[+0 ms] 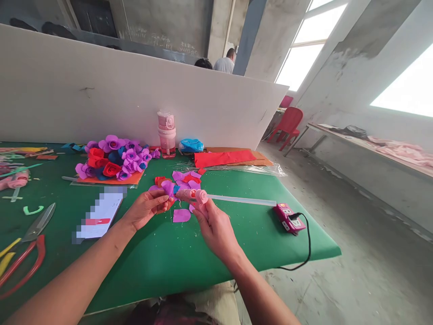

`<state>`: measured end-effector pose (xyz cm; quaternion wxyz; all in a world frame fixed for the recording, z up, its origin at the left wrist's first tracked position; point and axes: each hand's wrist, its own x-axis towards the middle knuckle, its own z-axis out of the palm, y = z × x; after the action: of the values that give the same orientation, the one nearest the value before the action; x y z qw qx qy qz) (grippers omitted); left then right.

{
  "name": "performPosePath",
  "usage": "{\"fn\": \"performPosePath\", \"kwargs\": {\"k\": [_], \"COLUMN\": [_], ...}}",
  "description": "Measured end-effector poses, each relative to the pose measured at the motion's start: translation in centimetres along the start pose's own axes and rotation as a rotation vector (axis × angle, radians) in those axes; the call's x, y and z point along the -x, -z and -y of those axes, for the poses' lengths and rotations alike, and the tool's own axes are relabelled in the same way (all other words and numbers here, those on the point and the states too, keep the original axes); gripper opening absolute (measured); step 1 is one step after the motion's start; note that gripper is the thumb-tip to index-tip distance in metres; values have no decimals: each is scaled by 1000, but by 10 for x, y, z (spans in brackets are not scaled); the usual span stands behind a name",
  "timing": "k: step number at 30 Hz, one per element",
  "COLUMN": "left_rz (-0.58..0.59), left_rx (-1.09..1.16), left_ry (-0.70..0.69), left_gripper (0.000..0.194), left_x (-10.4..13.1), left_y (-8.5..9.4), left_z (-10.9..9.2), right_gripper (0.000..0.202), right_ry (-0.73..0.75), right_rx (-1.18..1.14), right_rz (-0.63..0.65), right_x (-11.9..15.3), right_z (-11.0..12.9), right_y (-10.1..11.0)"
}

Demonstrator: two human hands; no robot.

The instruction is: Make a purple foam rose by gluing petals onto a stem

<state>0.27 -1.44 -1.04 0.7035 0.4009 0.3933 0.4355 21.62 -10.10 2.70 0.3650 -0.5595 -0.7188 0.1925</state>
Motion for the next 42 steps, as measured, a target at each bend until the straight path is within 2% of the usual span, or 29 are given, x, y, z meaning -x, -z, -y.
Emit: {"fn": "performPosePath", "kwargs": {"k": [12,28,42], "left_rz": [-19,11,9], "left_rx": [-15,-24,-22], "left_ry": [12,3,-3], "left_gripper": [27,27,26], "left_x": [3,4,2], "left_y": [-4,-5,-3], "left_z": [-4,-5,-3], "right_gripper": [35,31,29], "right_ry": [-9,-7,-1], "right_rx": [27,140,146], "right_rz": [26,13,2], "right_x": [-1,-2,0], "right_z": [2,6,6], "right_y": [-7,-6,-6]}}
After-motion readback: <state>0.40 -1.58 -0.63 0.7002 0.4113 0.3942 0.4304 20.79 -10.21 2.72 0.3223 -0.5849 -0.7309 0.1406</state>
